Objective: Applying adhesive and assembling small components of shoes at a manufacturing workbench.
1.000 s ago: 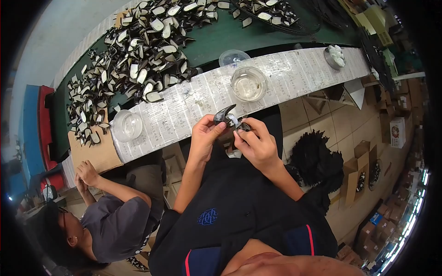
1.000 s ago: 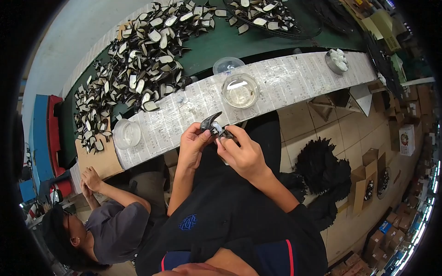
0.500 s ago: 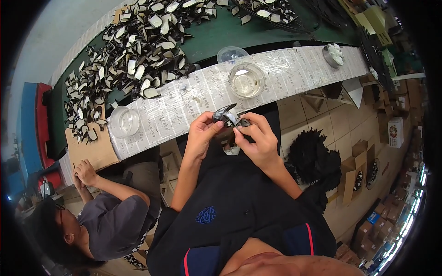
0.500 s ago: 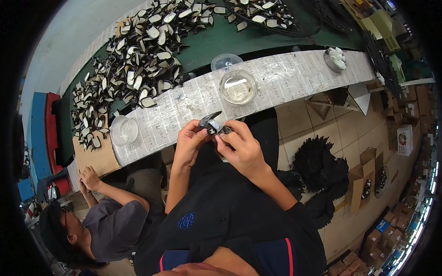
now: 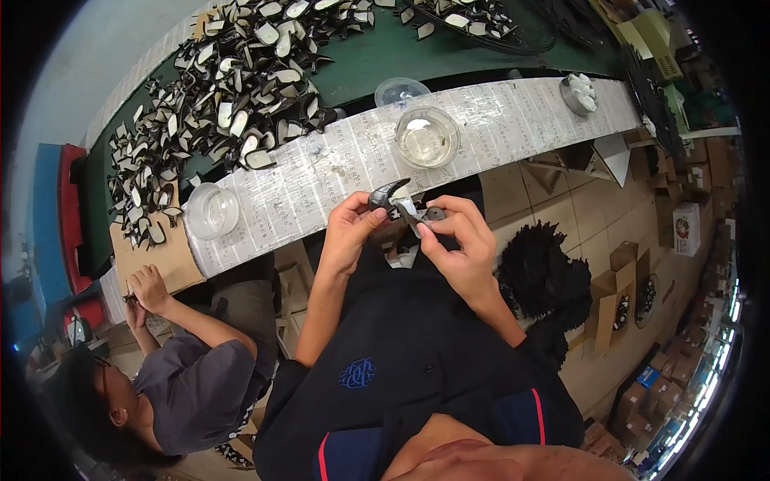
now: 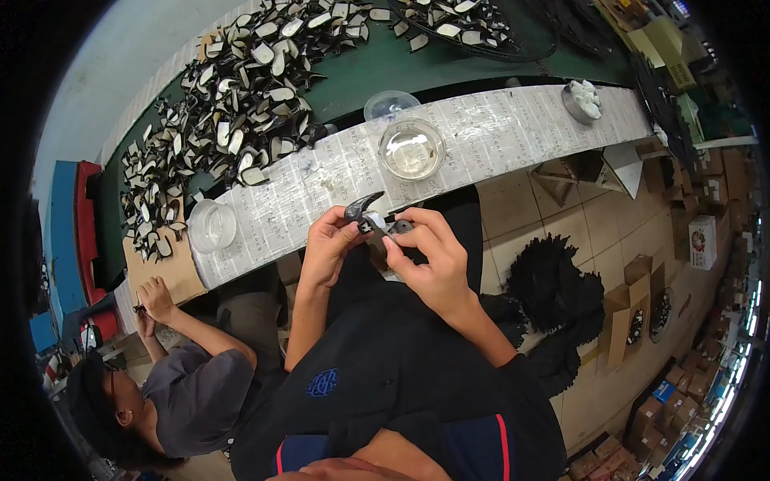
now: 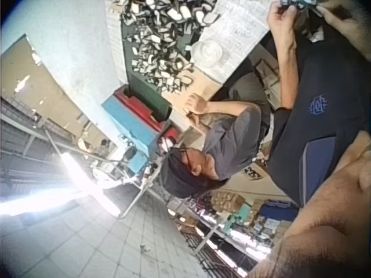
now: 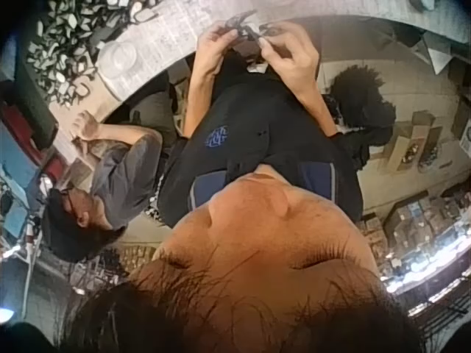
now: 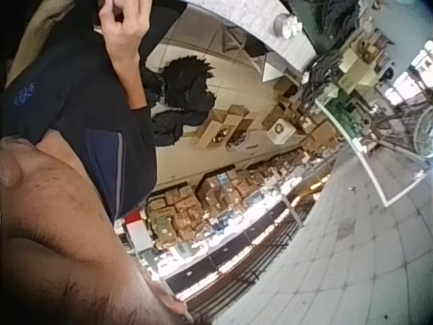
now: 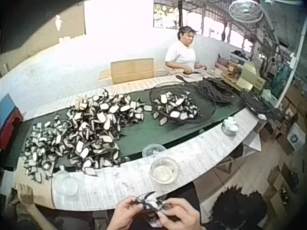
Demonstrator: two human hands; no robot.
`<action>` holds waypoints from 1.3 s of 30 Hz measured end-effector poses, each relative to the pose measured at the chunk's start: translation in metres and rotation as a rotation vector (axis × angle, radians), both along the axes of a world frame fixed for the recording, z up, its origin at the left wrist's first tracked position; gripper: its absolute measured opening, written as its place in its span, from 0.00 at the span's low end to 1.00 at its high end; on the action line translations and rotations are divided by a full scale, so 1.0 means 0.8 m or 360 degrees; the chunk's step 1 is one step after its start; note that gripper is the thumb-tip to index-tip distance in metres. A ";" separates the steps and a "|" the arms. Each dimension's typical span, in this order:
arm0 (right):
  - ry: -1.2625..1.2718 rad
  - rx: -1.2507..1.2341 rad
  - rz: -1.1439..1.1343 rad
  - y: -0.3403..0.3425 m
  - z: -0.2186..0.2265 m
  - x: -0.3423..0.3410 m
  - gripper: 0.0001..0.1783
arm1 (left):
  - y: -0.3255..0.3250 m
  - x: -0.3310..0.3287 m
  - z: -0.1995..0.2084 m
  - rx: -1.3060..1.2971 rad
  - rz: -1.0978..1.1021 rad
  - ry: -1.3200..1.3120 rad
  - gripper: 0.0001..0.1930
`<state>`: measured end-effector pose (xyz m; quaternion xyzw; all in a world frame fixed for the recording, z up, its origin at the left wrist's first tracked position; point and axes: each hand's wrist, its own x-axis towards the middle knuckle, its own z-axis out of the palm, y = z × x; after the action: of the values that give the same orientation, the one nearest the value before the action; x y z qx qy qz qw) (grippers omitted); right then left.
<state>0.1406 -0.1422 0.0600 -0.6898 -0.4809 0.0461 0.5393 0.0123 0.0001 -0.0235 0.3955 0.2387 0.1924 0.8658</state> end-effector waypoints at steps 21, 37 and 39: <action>-0.0276 -0.0112 0.0085 0.011 -0.009 0.012 0.11 | -0.002 0.005 0.008 0.0016 -0.0032 0.0031 0.07; -0.0291 -0.0102 -0.0302 0.011 -0.003 0.021 0.10 | 0.000 0.002 0.005 0.0025 -0.0038 0.0092 0.06; -0.0359 -0.0077 -0.0323 0.008 -0.002 0.029 0.09 | 0.000 0.003 0.006 -0.0046 -0.0035 0.0073 0.06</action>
<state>0.1642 -0.1356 0.0586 -0.7484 -0.4650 -0.0750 0.4669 0.0149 0.0004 -0.0187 0.3900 0.2568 0.1702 0.8678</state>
